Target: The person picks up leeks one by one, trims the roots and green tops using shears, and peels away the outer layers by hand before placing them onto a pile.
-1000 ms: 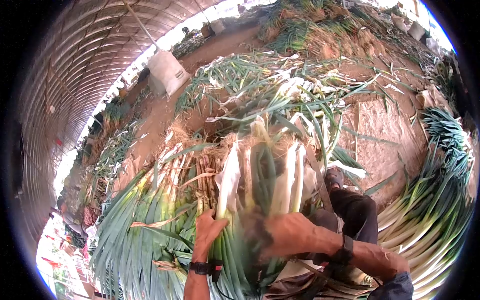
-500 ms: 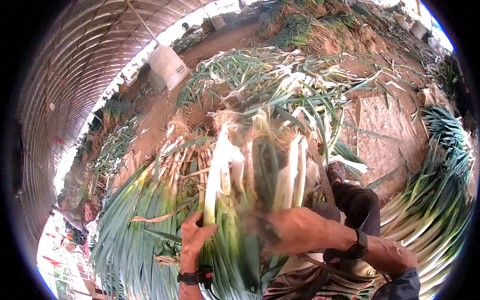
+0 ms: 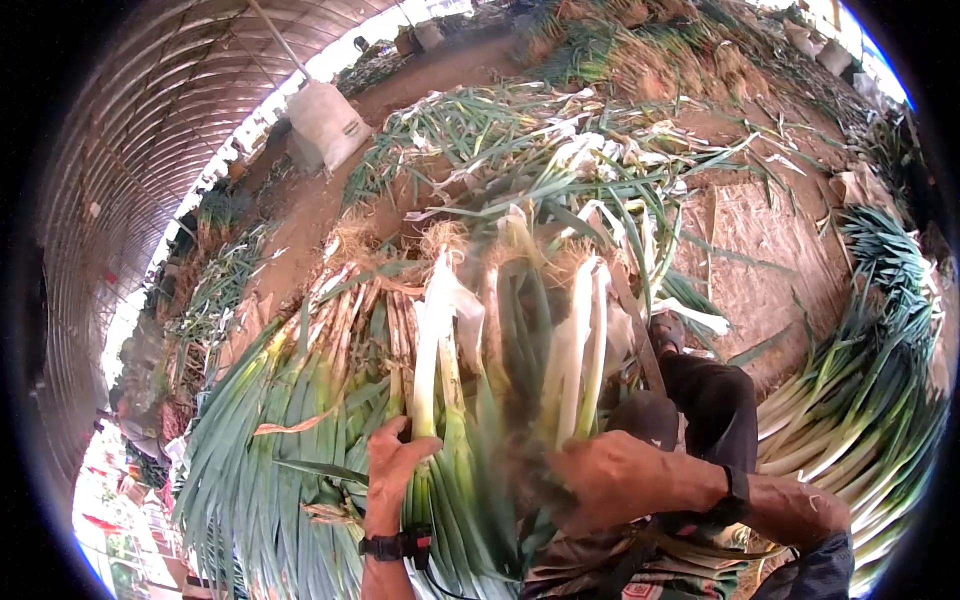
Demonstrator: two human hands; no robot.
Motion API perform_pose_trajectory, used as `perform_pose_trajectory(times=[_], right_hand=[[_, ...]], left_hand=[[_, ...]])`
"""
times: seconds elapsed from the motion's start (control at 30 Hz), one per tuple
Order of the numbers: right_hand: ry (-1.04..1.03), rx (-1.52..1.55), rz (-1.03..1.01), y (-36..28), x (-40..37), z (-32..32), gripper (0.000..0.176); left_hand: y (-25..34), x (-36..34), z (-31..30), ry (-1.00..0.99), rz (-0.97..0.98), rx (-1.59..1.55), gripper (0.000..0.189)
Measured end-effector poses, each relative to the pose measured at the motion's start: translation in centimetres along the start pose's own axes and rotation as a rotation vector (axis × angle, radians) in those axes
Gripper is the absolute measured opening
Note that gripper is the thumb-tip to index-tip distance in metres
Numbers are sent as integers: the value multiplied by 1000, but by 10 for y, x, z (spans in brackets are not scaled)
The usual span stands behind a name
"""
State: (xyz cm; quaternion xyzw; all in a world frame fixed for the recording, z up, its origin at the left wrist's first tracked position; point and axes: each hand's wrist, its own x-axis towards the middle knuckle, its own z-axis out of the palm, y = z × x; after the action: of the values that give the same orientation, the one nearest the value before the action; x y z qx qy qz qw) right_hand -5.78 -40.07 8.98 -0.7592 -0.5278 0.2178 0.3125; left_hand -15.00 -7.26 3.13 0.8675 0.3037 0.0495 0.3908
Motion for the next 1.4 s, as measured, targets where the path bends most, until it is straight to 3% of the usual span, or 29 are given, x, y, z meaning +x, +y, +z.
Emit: perform_pose_trajectory(times=[0.17,0.27,0.37,0.47,0.57,0.67,0.77,0.87,1.07,1.27,1.4], right_hand=[[56,43,15,-2,12,28,58],[20,11,9,10,16,65,59],[17,-47,32,5,20,80,59],[75,-103,74,6,25,88,63],[71,-107,74,9,35,85,71],[206,-158,1,17,44,87,77],[267,-258,-26,19,54,80,78],[253,-273,16,26,69,73,77],[362,-375,-6,44,91,65,69],[340,-325,112,63,114,61,55],[315,-313,87,72,123,56,48]], left_hand=[[-52,15,12,81,51,-20,38],[-25,8,-4,-90,-51,17,81],[-19,2,4,23,49,-53,37],[-34,7,9,65,90,61,43],[-14,-1,3,40,42,50,46],[-17,-5,10,153,73,-14,45],[-6,-9,8,141,88,-14,43],[20,-10,-2,-39,9,-55,42],[16,-8,2,-7,33,17,38],[3,-4,8,-18,8,20,40],[19,-13,9,-28,-83,7,38]])
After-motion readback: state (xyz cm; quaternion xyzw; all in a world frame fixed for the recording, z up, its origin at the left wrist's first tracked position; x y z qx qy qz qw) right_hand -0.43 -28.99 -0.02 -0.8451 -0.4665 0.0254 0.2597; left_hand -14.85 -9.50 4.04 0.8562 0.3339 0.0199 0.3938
